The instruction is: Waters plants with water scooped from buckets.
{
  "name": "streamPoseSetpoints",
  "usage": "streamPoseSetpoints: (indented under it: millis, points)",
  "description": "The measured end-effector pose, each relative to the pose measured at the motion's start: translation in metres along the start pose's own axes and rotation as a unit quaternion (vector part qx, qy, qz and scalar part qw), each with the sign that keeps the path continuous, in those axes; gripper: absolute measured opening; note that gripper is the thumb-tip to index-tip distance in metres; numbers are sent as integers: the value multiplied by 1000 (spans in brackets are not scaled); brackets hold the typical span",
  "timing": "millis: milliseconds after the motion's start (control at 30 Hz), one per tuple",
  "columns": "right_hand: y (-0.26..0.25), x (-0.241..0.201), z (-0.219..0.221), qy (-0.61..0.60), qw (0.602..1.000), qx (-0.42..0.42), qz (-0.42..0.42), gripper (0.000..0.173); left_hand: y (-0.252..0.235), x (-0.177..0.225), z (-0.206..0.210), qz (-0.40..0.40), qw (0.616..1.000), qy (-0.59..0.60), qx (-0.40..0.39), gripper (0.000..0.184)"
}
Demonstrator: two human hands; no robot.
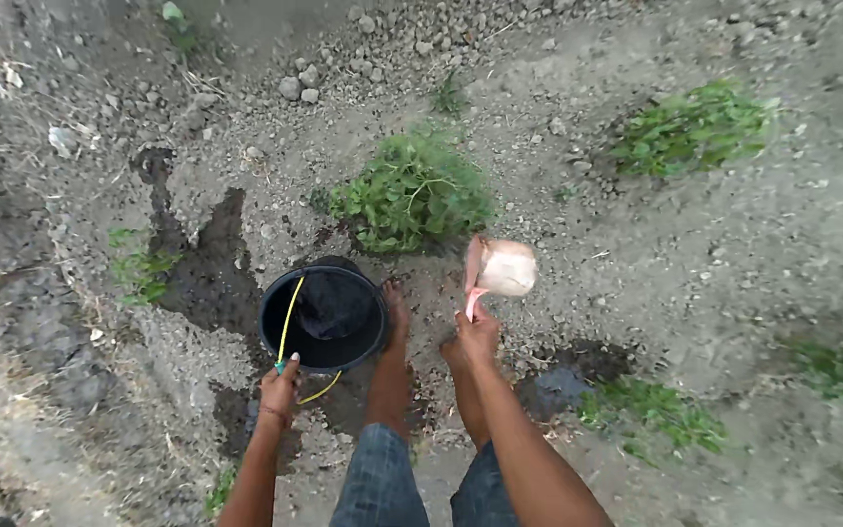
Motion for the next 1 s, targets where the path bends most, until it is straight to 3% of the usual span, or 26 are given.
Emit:
streamPoseSetpoints:
  millis: [167, 267, 333, 367, 433, 500, 567, 600, 667, 767, 867, 967, 1000]
  points:
    - [3, -13, -29, 75, 997, -15, -2, 41, 16, 5, 21, 0, 1000, 27, -16, 36]
    - [15, -8, -64, -107, 991, -72, 38, 39, 42, 28, 41, 11, 999, 32, -20, 37]
    - [24, 3, -93, -223, 957, -170, 68, 30, 69, 40, 58, 38, 999, 2, -38, 38]
    - [26, 13, -105, -225, 947, -225, 40, 27, 87, 44, 64, 59, 997, -19, -44, 36]
    - [26, 25, -126, -108, 930, -340, -83, 27, 130, 51, 70, 106, 991, -66, -54, 31]
    - [23, 11, -139, 97, 857, -451, -229, 40, 171, 56, 78, 155, 979, -107, -78, 26]
    - [22, -8, -140, 259, 778, -485, -306, 50, 213, 60, 93, 188, 966, -144, -103, 24]
    - [20, -18, -140, 289, 769, -477, -313, 49, 235, 63, 104, 199, 960, -161, -115, 23]
    - [4, -30, -133, 307, 783, -440, -316, 40, 278, 70, 133, 218, 945, -202, -137, 22]
    - [-48, -25, -131, 275, 848, -344, -295, 39, 339, 77, 191, 245, 919, -265, -159, 20]
    - [-98, -1, -163, 275, 901, -288, -172, 40, 370, 76, 254, 278, 901, -277, -184, 22]
    - [-133, 34, -209, 261, 912, -310, -62, 42, 388, 84, 321, 322, 869, -306, -219, 24]
    - [-145, 49, -225, 221, 919, -323, -37, 50, 393, 87, 343, 331, 858, -315, -232, 24]
Point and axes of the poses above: each hand's wrist, its own y-axis away from the middle knuckle, its own z-axis out of the palm, x = y × z, the point moved 3 cm from there along -y, towards the middle knuckle, and after that the axes turned 8 degrees about x, right-handed, at the moved point
